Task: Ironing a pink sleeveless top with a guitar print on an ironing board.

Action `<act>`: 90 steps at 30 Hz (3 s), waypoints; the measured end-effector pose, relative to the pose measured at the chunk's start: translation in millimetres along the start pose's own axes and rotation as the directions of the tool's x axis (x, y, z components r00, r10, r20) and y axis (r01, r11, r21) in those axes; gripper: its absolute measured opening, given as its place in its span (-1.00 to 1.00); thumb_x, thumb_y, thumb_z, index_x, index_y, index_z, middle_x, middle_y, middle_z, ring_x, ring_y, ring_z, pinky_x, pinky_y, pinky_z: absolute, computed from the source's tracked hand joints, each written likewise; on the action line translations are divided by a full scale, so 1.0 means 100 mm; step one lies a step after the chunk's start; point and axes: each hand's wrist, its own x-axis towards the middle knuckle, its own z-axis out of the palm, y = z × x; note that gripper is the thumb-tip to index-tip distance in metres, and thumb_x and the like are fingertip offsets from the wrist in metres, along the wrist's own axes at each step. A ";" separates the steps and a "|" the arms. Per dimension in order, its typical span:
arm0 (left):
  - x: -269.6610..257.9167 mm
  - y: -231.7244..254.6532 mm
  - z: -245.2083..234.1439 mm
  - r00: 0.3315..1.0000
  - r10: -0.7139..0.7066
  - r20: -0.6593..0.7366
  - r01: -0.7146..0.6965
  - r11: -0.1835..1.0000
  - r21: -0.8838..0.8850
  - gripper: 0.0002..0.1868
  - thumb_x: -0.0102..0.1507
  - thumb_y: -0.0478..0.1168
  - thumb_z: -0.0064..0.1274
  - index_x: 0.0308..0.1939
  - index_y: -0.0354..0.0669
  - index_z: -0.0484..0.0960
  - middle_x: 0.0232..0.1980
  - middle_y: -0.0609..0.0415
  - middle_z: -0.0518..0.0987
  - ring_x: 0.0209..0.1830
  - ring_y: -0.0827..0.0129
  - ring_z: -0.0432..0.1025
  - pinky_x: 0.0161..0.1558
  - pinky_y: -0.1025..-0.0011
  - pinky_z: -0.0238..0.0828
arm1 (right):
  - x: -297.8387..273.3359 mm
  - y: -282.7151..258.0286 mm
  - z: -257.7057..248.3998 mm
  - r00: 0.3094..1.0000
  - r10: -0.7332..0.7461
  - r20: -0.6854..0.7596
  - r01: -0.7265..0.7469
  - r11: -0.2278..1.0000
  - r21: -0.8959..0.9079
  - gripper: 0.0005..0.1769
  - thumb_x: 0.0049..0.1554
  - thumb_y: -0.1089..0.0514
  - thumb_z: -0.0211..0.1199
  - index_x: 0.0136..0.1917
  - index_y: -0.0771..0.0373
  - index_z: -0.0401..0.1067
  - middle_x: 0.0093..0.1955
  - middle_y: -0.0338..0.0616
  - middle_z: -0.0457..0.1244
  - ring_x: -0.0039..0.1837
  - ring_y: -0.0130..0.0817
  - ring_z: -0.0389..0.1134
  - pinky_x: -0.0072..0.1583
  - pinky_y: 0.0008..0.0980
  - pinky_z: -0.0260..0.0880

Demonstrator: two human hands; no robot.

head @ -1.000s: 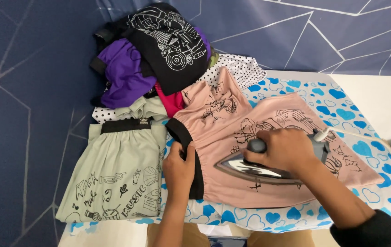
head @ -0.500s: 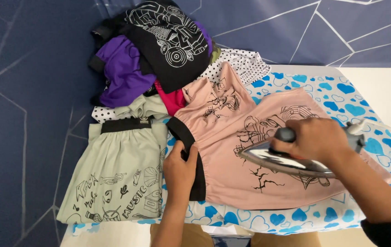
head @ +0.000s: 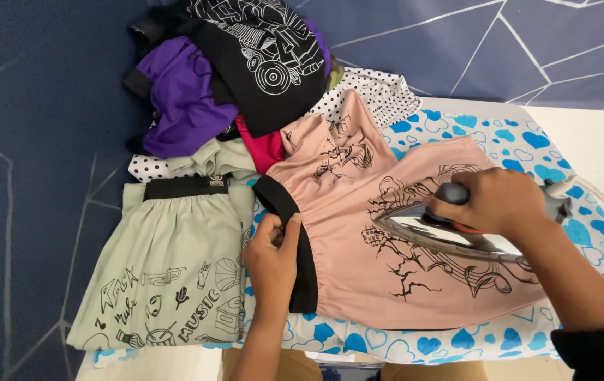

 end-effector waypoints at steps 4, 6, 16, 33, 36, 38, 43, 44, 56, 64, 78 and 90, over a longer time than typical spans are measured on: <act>0.01 -0.05 0.01 1.000 0.020 0.000 -0.020 1.000 -0.007 -0.57 0.31 -0.01 0.19 -0.52 -0.05 0.34 -0.63 0.26 0.25 -0.58 0.53 0.12 -0.43 0.45 0.16 | 0.01 -0.22 0.09 0.997 -0.073 -0.018 0.073 0.997 -0.024 -0.30 -0.07 -0.73 -0.07 -0.14 -0.27 0.57 -0.16 -0.28 0.45 0.04 -0.14 0.49 -0.02 -0.16 0.50; 0.04 -0.10 0.03 0.997 -0.080 0.004 0.080 0.996 -0.033 -0.70 0.29 -0.11 0.20 -0.46 -0.10 0.52 -0.60 0.01 0.59 -0.57 0.30 0.43 -0.50 0.37 0.37 | 0.01 -0.27 0.25 0.949 -0.167 -0.266 0.175 0.985 0.007 -0.31 -0.23 -0.73 0.09 -0.18 -0.26 0.57 -0.28 -0.31 0.44 -0.01 -0.19 0.53 0.02 -0.22 0.49; 0.03 -0.06 0.00 0.996 -0.089 0.022 0.090 0.995 -0.030 -0.71 0.30 -0.11 0.18 -0.44 -0.12 0.50 -0.57 -0.01 0.60 -0.54 0.26 0.45 -0.46 0.35 0.38 | -0.22 -0.72 0.03 0.904 -0.286 -0.317 0.324 0.943 0.073 -0.36 -0.24 -0.67 0.16 -0.21 -0.21 0.57 -0.31 -0.25 0.44 -0.09 -0.12 0.52 0.00 -0.15 0.49; -0.01 -0.17 0.07 0.996 -0.021 0.087 -0.006 0.953 0.302 -0.62 0.29 -0.08 0.12 -0.01 0.01 0.22 -0.16 -0.16 0.71 -0.20 0.01 0.64 -0.30 0.14 0.62 | -0.46 -0.36 0.02 0.968 -0.183 -0.173 0.193 0.980 0.039 -0.30 -0.18 -0.71 0.09 -0.21 -0.16 0.58 -0.27 -0.23 0.46 -0.02 -0.13 0.53 0.03 -0.20 0.50; -0.01 -0.23 0.08 0.995 0.035 0.090 -0.052 0.980 0.195 -0.57 0.27 -0.09 0.18 -0.04 -0.02 0.20 -0.19 -0.04 0.58 -0.27 -0.07 0.54 -0.32 0.08 0.39 | -0.42 -0.19 -0.16 0.997 -0.063 0.037 0.063 0.998 -0.001 -0.28 0.03 -0.67 -0.13 -0.21 -0.09 0.48 -0.21 -0.23 0.44 -0.06 -0.16 0.51 0.02 -0.13 0.54; -0.02 -0.21 0.07 0.996 0.023 0.091 -0.040 0.982 0.183 -0.58 0.27 -0.09 0.17 -0.05 -0.01 0.20 -0.17 -0.03 0.59 -0.24 -0.06 0.54 -0.30 0.08 0.41 | -0.35 -0.06 -0.15 0.998 0.025 0.061 -0.025 1.000 0.000 -0.25 0.01 -0.70 -0.14 -0.13 -0.11 0.51 -0.09 -0.16 0.45 0.04 -0.07 0.50 0.06 -0.07 0.52; -0.03 -0.17 0.07 0.995 -0.028 0.099 0.011 0.986 0.169 -0.60 0.26 -0.11 0.17 -0.05 0.00 0.22 -0.11 -0.01 0.65 -0.15 -0.03 0.59 -0.22 0.10 0.47 | -0.23 0.05 -0.27 0.946 0.291 0.145 -0.294 0.956 -0.004 -0.10 0.13 -0.74 -0.31 0.05 -0.10 0.57 -0.02 -0.10 0.48 0.06 -0.04 0.53 -0.03 -0.18 0.51; -0.02 -0.17 0.07 0.995 -0.036 0.094 0.021 0.987 0.162 -0.60 0.26 -0.11 0.18 -0.05 -0.01 0.22 -0.07 -0.07 0.66 -0.08 -0.04 0.59 -0.19 0.10 0.49 | -0.17 0.08 -0.24 0.934 0.334 0.128 -0.339 0.940 0.021 -0.10 0.15 -0.70 -0.28 0.08 -0.05 0.58 0.00 -0.05 0.48 0.08 0.02 0.52 0.01 -0.13 0.49; -0.05 -0.01 0.03 0.986 -0.119 0.114 0.108 0.989 0.099 -0.67 0.29 -0.12 0.08 -0.06 -0.02 0.22 -0.22 -0.02 0.65 -0.25 0.06 0.55 -0.22 0.17 0.41 | -0.10 0.16 -0.04 0.966 0.255 0.053 -0.250 0.965 -0.081 -0.12 0.05 -0.81 -0.28 -0.04 -0.22 0.56 -0.09 -0.21 0.48 0.01 -0.16 0.54 -0.11 -0.23 0.51; -0.05 -0.04 0.02 0.983 -0.129 0.133 0.120 0.990 0.074 -0.67 0.30 -0.10 0.07 -0.05 -0.02 0.22 -0.07 -0.17 0.67 -0.03 0.05 0.59 -0.10 0.17 0.46 | -0.01 0.06 -0.16 0.956 0.282 0.077 -0.281 0.959 -0.022 -0.06 0.16 -0.73 -0.29 0.07 0.00 0.57 0.02 -0.08 0.48 0.09 0.01 0.52 -0.05 -0.10 0.52; -0.07 -0.04 0.01 0.984 -0.125 0.127 0.116 0.991 0.074 -0.67 0.31 -0.07 0.06 -0.05 -0.01 0.22 0.01 -0.17 0.68 0.05 0.06 0.60 -0.07 0.17 0.48 | 0.05 0.03 -0.17 0.972 0.230 0.048 -0.233 0.970 0.069 -0.12 0.17 -0.64 -0.14 0.01 0.13 0.59 -0.03 0.04 0.44 0.03 0.11 0.49 -0.03 -0.04 0.49; -0.07 0.00 0.00 0.988 -0.087 0.129 0.076 0.993 0.088 -0.68 0.33 -0.12 0.06 -0.06 -0.04 0.21 -0.15 -0.10 0.64 -0.15 0.10 0.58 -0.18 0.19 0.48 | -0.01 0.00 -0.18 0.984 0.159 0.087 -0.161 0.987 0.025 -0.09 0.10 -0.72 -0.19 -0.05 0.04 0.60 -0.04 -0.04 0.46 0.05 0.03 0.49 -0.04 -0.10 0.51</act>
